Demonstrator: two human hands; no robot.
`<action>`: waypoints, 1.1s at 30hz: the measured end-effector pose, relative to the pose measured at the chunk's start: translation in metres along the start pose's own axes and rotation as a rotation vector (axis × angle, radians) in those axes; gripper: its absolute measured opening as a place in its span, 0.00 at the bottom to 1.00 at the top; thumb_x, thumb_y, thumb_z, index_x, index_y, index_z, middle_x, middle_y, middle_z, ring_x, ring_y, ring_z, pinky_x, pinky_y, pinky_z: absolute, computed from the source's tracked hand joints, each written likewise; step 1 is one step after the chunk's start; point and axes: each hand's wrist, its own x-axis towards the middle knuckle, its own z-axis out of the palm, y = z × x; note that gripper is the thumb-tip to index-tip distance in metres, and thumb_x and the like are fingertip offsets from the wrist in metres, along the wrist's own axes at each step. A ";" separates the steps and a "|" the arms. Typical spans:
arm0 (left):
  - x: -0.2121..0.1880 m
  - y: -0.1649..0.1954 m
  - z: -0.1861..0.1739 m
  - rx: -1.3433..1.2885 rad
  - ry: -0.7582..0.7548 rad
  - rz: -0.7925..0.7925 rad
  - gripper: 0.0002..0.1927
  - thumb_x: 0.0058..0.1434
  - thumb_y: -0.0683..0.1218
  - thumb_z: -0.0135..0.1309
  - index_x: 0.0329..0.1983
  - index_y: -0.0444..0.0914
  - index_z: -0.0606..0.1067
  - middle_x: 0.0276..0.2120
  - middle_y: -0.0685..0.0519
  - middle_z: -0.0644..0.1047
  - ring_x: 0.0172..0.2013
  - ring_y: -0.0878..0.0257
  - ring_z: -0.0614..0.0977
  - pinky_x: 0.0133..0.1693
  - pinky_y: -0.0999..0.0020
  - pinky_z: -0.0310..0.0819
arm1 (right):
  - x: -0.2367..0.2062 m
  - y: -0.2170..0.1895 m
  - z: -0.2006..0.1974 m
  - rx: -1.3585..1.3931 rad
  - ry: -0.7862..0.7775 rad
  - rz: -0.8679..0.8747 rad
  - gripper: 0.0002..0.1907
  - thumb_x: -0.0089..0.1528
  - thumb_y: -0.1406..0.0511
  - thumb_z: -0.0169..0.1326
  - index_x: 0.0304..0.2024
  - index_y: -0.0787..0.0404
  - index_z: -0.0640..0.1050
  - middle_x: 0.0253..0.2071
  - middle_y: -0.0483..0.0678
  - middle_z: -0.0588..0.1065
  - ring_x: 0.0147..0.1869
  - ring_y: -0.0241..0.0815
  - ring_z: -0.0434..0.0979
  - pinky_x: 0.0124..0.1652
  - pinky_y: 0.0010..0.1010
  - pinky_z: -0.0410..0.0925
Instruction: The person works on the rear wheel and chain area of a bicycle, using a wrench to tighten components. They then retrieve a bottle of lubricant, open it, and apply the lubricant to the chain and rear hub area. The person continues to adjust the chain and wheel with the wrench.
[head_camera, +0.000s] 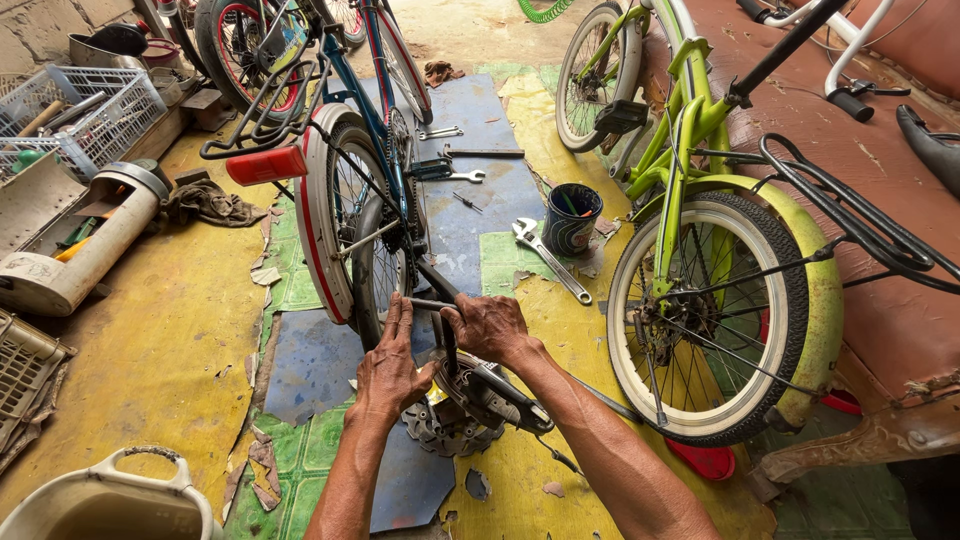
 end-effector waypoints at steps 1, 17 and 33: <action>0.000 0.000 0.000 0.002 -0.004 -0.002 0.63 0.47 0.55 0.66 0.79 0.45 0.40 0.79 0.60 0.41 0.47 0.50 0.85 0.49 0.58 0.82 | 0.000 0.000 0.000 -0.001 -0.007 0.005 0.22 0.70 0.50 0.45 0.34 0.58 0.76 0.20 0.52 0.76 0.25 0.52 0.79 0.31 0.44 0.70; -0.004 0.000 0.006 0.015 -0.028 -0.025 0.62 0.49 0.56 0.65 0.79 0.46 0.39 0.80 0.61 0.40 0.44 0.51 0.86 0.48 0.58 0.83 | -0.005 0.001 0.003 0.003 -0.018 0.021 0.22 0.70 0.50 0.44 0.36 0.58 0.76 0.23 0.52 0.77 0.28 0.52 0.81 0.33 0.45 0.72; -0.004 0.000 0.007 0.010 -0.023 -0.009 0.63 0.49 0.55 0.65 0.79 0.46 0.38 0.79 0.60 0.39 0.42 0.51 0.86 0.47 0.58 0.83 | -0.006 0.002 0.004 0.007 -0.008 0.020 0.22 0.70 0.49 0.45 0.36 0.58 0.76 0.23 0.53 0.77 0.30 0.54 0.81 0.34 0.46 0.71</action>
